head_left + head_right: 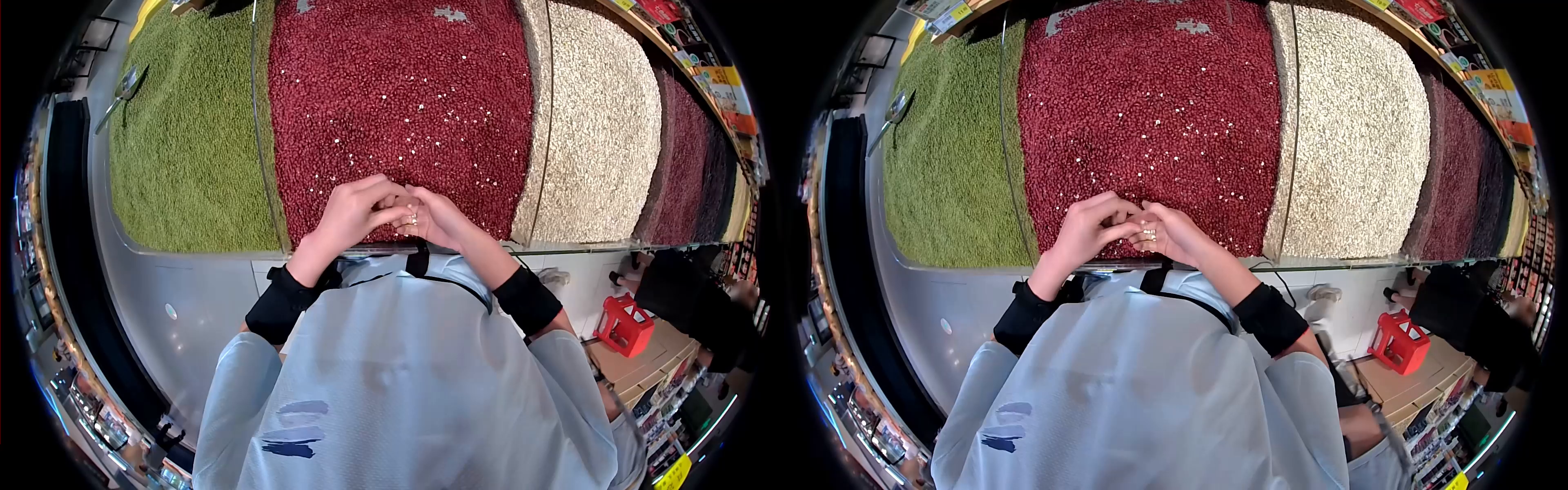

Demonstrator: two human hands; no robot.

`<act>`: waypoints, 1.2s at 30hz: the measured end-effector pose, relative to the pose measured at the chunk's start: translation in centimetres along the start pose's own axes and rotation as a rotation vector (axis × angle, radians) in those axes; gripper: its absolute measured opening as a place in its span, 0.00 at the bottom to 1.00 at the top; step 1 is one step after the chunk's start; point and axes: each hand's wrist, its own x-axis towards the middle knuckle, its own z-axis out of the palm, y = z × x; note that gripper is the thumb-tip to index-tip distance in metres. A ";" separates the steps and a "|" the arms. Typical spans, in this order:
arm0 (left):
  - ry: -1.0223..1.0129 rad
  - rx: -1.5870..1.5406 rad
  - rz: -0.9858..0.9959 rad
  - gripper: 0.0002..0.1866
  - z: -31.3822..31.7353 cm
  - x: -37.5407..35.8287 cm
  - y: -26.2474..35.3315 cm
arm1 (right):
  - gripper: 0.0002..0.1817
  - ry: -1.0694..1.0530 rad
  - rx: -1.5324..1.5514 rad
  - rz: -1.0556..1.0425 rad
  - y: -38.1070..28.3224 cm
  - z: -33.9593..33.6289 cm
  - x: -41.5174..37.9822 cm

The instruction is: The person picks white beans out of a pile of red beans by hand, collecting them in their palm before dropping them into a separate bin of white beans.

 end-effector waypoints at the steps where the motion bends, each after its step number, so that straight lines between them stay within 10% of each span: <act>1: 0.008 -0.048 0.007 0.09 0.0 -0.2 0.3 | 0.23 -0.017 0.041 0.020 -0.2 0.0 -0.2; 19: -1.036 0.090 -0.035 0.17 9.9 1.5 -4.7 | 0.13 0.196 0.240 -0.646 -4.4 -6.0 -9.2; 28: -0.957 -0.198 -0.091 0.13 9.4 2.0 -5.8 | 0.14 0.757 0.007 -1.227 -9.4 -9.6 -15.9; 32: -0.746 -0.354 -0.138 0.09 5.5 3.8 -3.9 | 0.16 1.041 -0.441 -1.164 -9.5 -11.8 -16.2; 34: -0.716 -0.391 -0.271 0.08 2.9 5.1 -2.6 | 0.13 1.440 -1.327 -1.084 -8.4 -12.0 -15.3; 36: -0.598 -0.390 -0.264 0.08 1.7 5.4 -2.5 | 0.13 1.276 -1.296 -1.102 -7.4 -10.6 -14.5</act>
